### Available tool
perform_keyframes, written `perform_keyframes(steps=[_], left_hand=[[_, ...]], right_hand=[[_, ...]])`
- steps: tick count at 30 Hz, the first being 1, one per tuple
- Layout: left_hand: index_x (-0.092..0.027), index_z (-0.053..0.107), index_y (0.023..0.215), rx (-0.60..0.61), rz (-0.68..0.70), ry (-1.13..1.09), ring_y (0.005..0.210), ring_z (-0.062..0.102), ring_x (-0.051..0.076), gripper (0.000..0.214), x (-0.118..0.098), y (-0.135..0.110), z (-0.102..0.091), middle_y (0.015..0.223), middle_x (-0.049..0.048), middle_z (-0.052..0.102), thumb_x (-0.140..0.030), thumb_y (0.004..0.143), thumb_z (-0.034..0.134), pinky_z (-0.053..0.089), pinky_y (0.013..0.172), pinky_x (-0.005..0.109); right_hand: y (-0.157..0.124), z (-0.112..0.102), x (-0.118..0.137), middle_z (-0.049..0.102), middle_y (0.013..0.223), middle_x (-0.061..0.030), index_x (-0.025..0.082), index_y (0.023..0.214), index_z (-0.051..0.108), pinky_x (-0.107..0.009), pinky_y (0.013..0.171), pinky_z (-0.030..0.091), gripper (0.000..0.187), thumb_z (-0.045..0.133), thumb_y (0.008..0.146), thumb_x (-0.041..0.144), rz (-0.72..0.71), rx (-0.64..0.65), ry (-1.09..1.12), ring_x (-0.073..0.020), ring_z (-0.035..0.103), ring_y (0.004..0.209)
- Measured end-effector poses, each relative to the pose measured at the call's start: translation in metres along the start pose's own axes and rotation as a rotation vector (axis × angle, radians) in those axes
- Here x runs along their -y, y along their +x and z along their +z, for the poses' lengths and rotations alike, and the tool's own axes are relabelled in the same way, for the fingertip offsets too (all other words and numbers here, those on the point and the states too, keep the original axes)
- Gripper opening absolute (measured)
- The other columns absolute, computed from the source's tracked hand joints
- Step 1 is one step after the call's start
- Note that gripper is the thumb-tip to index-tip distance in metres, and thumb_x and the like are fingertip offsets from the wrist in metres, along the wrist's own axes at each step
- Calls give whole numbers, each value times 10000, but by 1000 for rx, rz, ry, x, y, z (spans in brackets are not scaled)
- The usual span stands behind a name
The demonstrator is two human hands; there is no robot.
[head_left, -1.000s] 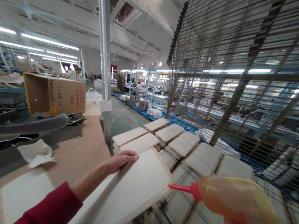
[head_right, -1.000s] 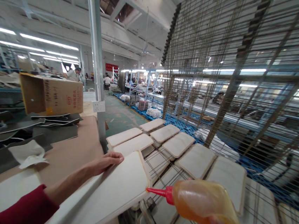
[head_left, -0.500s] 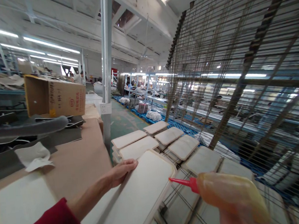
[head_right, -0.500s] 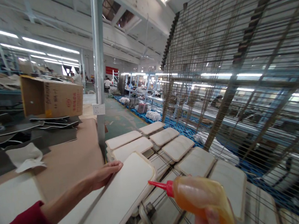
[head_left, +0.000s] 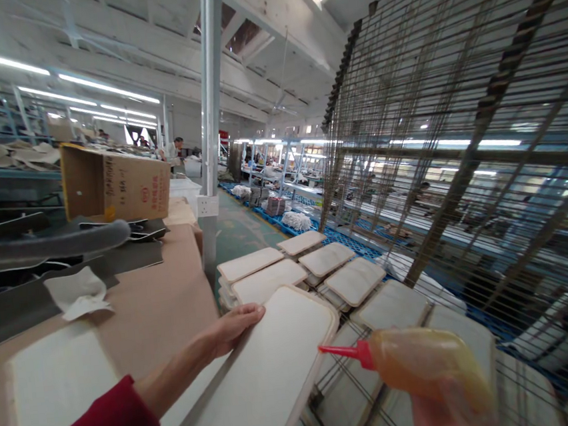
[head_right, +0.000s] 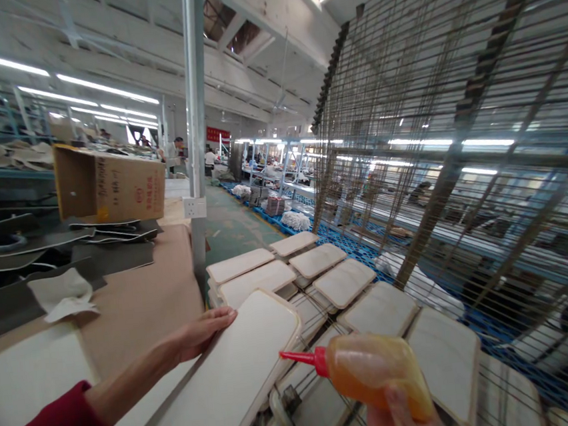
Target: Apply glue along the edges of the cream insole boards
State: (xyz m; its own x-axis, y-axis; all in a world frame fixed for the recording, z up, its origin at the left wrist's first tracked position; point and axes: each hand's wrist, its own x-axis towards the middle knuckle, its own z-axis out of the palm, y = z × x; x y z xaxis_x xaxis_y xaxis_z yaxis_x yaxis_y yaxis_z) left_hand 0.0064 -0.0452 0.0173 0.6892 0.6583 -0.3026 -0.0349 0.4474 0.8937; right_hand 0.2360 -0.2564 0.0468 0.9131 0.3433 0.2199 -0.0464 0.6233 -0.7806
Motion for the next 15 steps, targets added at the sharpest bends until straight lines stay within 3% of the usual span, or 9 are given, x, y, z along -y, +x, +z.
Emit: perform_keyframes(steps=[3,7,15], left_hand=[[-178,542,744,-3,-13,-1,519,573,112,543,1,1,-3,618,-24,655,-551,489,844,423,499,212],[-182,536,751,-17,-31,-6,511,575,119,579,0,1,-4,618,-18,662,-561,450,854,444,499,226],[-187,511,717,-62,-13,-17,504,563,111,600,-3,4,-3,584,-40,635,-553,404,869,443,505,224]], right_hand=[[-3,4,0,696,910,-69,182,873,689,-354,598,594,572,892,406,443,30,-24,-1,-287,669,773],[-5,3,-3,708,835,-52,188,851,696,-333,568,590,511,884,457,452,18,24,3,-266,680,715],[0,-30,-28,713,856,-64,205,893,698,-404,661,595,309,792,676,404,-41,193,-93,-284,684,787]])
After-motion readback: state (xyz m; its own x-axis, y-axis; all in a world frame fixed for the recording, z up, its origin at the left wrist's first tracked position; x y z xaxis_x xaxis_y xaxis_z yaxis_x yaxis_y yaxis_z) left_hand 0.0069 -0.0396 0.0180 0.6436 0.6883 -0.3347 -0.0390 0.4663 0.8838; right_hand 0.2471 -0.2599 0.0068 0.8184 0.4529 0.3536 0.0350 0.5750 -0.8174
